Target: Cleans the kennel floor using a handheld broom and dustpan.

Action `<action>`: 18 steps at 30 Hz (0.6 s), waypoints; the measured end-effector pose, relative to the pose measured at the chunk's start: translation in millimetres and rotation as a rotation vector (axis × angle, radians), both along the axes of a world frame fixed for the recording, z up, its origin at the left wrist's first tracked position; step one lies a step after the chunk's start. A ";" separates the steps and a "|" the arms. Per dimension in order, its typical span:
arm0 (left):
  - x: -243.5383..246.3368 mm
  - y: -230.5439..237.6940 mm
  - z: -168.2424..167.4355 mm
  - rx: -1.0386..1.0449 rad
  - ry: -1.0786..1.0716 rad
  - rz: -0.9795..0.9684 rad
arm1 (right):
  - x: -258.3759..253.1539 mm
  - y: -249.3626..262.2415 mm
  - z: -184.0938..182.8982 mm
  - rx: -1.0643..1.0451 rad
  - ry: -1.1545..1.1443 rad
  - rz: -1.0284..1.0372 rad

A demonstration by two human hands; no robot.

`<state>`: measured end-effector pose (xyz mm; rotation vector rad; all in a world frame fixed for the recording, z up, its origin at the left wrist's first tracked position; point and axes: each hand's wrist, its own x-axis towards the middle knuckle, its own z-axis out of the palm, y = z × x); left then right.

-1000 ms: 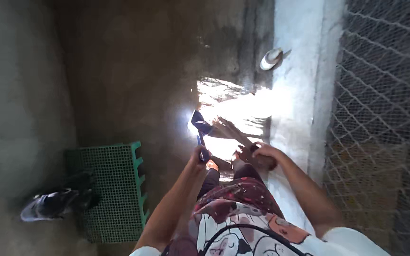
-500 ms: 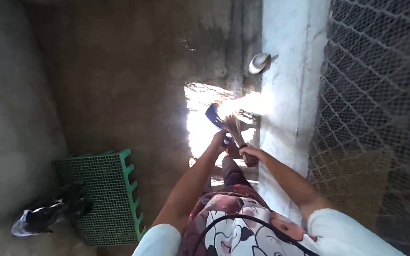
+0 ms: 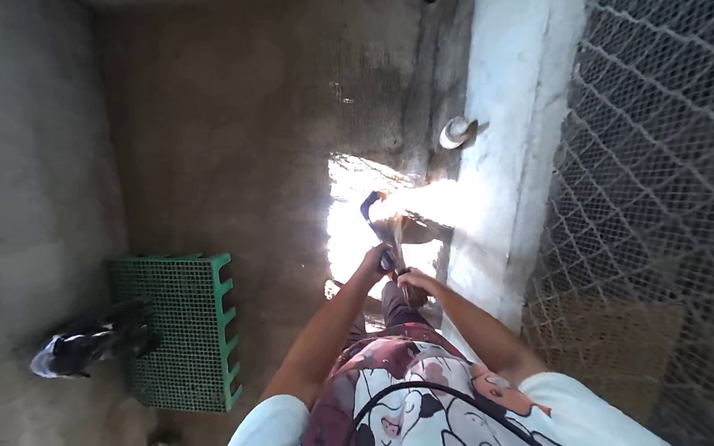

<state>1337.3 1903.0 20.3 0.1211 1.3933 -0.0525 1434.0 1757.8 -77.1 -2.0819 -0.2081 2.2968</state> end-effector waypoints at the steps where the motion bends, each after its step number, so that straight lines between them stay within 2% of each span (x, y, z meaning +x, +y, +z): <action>1: -12.0 0.4 2.2 -0.001 0.004 0.024 | 2.2 -2.4 15.3 0.009 0.026 0.018; 5: -77.8 3.8 10.8 0.000 0.009 0.101 | 67.7 -4.7 102.7 0.006 -0.062 0.061; 8: -137.8 -15.3 8.3 -0.016 -0.028 0.140 | 117.1 -5.7 124.6 -0.009 -0.178 0.026; 10: -171.1 -28.2 11.4 0.007 -0.027 0.158 | 133.7 6.9 106.2 0.009 -0.264 -0.047; 13: -227.1 -63.4 8.6 0.065 -0.066 0.213 | 123.3 32.4 41.7 0.042 -0.384 -0.143; 15: -261.2 -91.5 7.5 0.079 -0.075 0.256 | 77.8 50.6 7.4 0.033 -0.370 -0.091; 18: -289.7 -122.3 16.7 0.077 -0.053 0.354 | -25.0 56.8 -10.2 0.006 -0.200 0.103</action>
